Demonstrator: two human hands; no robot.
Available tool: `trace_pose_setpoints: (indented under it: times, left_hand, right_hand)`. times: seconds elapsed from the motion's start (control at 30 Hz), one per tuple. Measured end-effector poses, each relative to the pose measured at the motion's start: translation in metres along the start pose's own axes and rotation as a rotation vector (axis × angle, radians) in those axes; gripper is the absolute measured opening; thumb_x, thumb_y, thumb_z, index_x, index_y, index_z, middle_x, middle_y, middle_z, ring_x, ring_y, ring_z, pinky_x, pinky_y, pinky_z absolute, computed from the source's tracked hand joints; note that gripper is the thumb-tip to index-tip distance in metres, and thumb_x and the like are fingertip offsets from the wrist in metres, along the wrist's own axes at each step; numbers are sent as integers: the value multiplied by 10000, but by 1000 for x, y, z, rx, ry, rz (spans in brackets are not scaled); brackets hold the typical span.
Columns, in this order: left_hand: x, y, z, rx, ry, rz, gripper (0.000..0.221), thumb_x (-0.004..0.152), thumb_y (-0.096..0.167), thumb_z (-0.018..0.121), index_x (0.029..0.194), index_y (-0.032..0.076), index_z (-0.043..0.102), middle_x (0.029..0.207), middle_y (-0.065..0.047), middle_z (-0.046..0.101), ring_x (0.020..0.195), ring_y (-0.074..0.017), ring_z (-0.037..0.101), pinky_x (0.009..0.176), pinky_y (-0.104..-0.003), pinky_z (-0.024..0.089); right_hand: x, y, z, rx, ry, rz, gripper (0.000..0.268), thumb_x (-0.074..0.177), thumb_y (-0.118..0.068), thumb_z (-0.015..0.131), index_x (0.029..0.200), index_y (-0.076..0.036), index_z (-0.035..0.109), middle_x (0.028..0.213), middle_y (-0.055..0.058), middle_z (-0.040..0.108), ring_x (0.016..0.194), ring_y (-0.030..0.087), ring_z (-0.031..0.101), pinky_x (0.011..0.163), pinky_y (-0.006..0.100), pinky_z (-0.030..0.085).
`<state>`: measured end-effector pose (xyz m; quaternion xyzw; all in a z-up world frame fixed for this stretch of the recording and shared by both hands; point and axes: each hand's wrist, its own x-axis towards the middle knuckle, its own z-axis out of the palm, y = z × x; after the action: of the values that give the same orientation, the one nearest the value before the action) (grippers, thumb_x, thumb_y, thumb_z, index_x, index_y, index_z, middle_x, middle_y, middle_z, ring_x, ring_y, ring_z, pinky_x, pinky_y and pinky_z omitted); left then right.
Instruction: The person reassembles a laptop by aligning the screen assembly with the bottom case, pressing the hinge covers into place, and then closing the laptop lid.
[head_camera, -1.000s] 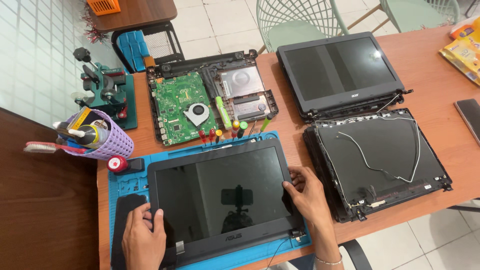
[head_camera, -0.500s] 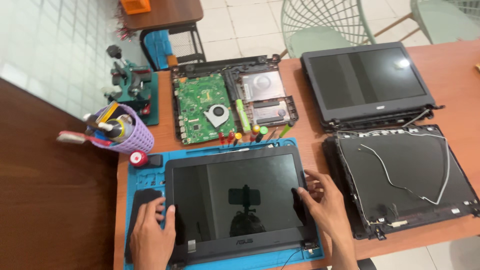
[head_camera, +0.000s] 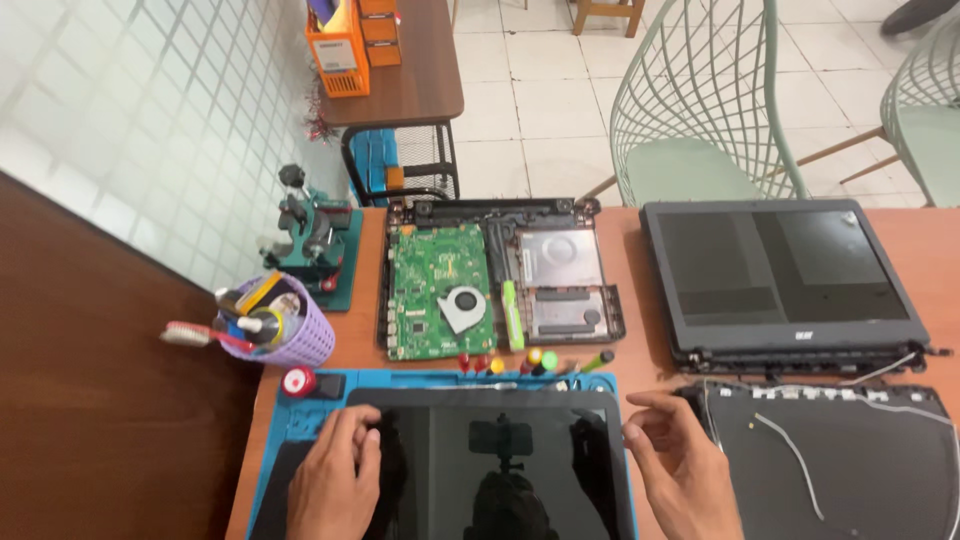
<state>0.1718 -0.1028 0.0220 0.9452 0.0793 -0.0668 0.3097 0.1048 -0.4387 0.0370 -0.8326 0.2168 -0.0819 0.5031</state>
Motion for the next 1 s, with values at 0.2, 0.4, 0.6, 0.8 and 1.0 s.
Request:
trace_pose_setpoints:
  times: [0.2,0.4,0.6,0.8,1.0]
  left_hand:
    - [50,35,-10,-88,29,76,240,906,240,648,1104,105,654,1031,-57,708,945,-260,719,814,-413,563]
    - [120,52,0,-192,49,123,348,896,192,652,1203,28,623,1121,-168,654,1014,-342,676,869,-438,532]
    - [167,53,25,-217,90,169,444,892,148,677,1293,-12,575,1210,-222,598,1063,-405,634,900,-463,512]
    - [177,53,29,-261,36,18,419,889,118,683,1275,-12,585,1144,-192,636,960,-345,675,837,-450,530]
    - [190,52,37,-323,31,-82,374,872,126,716,1213,-2,631,991,-145,674,759,-258,676,712,-398,551]
  right_hand:
    - [53,-73,-2,165,-37,-14,251,897,-179,703,1086,-15,715,957,77,772,910,168,755,791,305,582]
    - [146,-100,33,-103,-390,65,331,885,-250,723,1150,-55,685,979,116,766,935,205,754,779,344,626]
    - [213,-46,96,-242,-646,-6,597,838,-273,793,1337,-63,540,1121,151,740,1057,248,737,893,377,588]
    - [226,-11,128,-202,-748,75,687,806,-252,815,1369,-21,496,1056,176,759,998,267,746,882,368,589]
    - [229,-24,136,-189,-751,70,783,773,-247,859,1386,13,447,1053,170,707,969,273,728,846,376,594]
